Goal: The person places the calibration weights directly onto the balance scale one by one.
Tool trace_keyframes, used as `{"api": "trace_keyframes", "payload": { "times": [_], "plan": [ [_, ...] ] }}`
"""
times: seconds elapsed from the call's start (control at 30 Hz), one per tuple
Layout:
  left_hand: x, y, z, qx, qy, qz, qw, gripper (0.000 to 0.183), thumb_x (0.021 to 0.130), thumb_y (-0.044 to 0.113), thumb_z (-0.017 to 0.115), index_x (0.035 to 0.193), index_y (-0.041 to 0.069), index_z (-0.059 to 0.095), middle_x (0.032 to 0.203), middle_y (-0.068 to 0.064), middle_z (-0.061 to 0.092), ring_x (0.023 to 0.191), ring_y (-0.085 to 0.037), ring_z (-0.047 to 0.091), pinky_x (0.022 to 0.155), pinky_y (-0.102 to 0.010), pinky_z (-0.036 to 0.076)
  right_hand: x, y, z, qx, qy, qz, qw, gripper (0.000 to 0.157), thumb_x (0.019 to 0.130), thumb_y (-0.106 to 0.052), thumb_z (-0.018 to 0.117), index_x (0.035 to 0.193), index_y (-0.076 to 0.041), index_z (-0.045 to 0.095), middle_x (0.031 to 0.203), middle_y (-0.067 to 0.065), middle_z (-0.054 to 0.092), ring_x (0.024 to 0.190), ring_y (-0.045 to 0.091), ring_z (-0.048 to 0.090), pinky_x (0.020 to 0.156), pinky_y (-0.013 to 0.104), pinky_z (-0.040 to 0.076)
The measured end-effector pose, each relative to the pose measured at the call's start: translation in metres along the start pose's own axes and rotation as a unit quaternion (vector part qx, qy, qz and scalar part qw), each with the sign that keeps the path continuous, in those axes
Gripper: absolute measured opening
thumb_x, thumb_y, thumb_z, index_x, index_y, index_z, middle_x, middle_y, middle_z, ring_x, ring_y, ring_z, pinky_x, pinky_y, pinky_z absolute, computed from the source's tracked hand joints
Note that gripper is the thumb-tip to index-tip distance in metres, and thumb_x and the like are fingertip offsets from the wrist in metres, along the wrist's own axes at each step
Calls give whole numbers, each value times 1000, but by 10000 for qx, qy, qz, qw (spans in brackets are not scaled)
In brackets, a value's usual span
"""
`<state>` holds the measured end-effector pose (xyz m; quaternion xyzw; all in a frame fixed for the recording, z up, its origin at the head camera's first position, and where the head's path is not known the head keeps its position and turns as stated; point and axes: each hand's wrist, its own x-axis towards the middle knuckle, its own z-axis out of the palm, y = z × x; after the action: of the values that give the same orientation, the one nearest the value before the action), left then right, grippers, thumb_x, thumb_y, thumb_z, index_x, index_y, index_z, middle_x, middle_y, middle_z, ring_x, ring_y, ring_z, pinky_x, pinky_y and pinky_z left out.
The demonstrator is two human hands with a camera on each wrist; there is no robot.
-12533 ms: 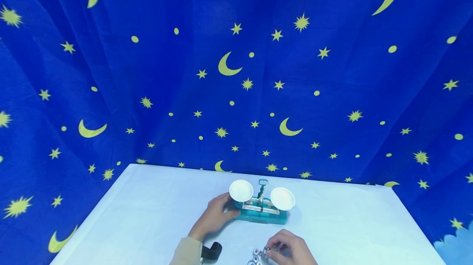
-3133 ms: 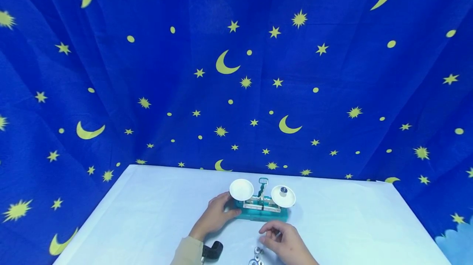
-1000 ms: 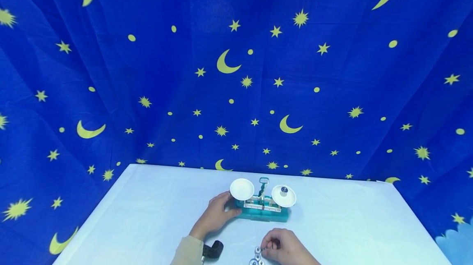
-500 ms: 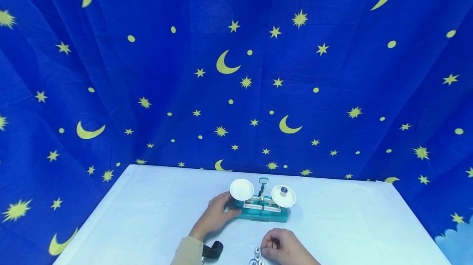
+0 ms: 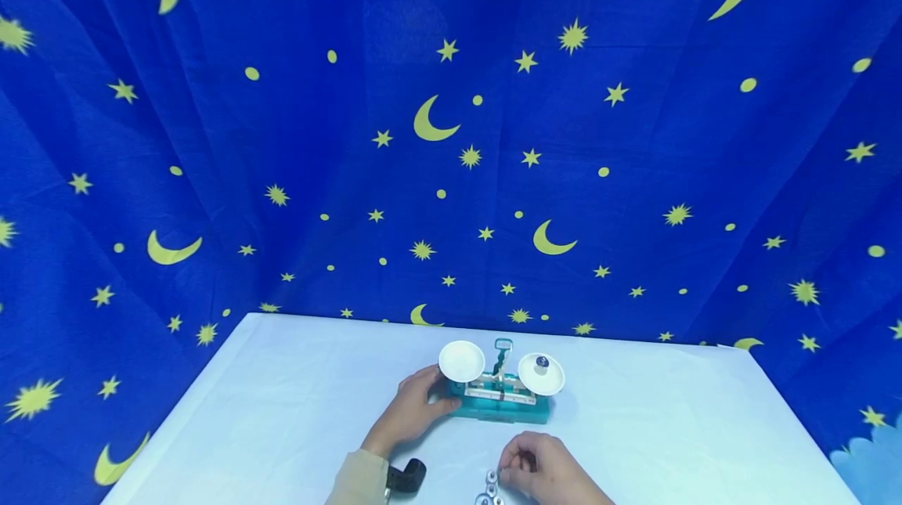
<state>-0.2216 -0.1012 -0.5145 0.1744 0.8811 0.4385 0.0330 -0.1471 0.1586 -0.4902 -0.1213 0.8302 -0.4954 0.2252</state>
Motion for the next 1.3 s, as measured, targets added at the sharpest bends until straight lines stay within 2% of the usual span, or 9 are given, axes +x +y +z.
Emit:
{"api": "trace_keyframes", "payload": {
  "times": [0.3, 0.77, 1.3],
  "plan": [
    [-2, 2, -1, 38, -8, 11, 10000, 65, 91, 38, 72, 143, 2, 53, 145, -18, 54, 138, -41, 43, 115, -68, 21, -3, -4, -3, 131, 111, -331, 9993, 9, 90, -15, 75, 91, -8, 69, 78, 0, 58, 72, 15, 53, 58, 23, 43],
    [0, 0, 0, -49, -50, -53, 10000, 66, 92, 39, 71, 144, 3, 52, 147, -17, 53, 139, -40, 43, 116, -66, 21, -6, -10, -9, 45, 186, -405, 9990, 9, 90, -15, 74, 92, -9, 69, 81, 0, 59, 74, 14, 53, 60, 23, 45],
    [-2, 2, -1, -8, 11, 65, 10000, 66, 92, 38, 72, 144, 3, 52, 146, -18, 53, 138, -41, 43, 115, -67, 22, -11, -18, -16, -230, 635, -725, 9951, 11, 90, -20, 74, 94, -10, 70, 82, -1, 58, 74, 8, 51, 62, 23, 45]
  ]
}}
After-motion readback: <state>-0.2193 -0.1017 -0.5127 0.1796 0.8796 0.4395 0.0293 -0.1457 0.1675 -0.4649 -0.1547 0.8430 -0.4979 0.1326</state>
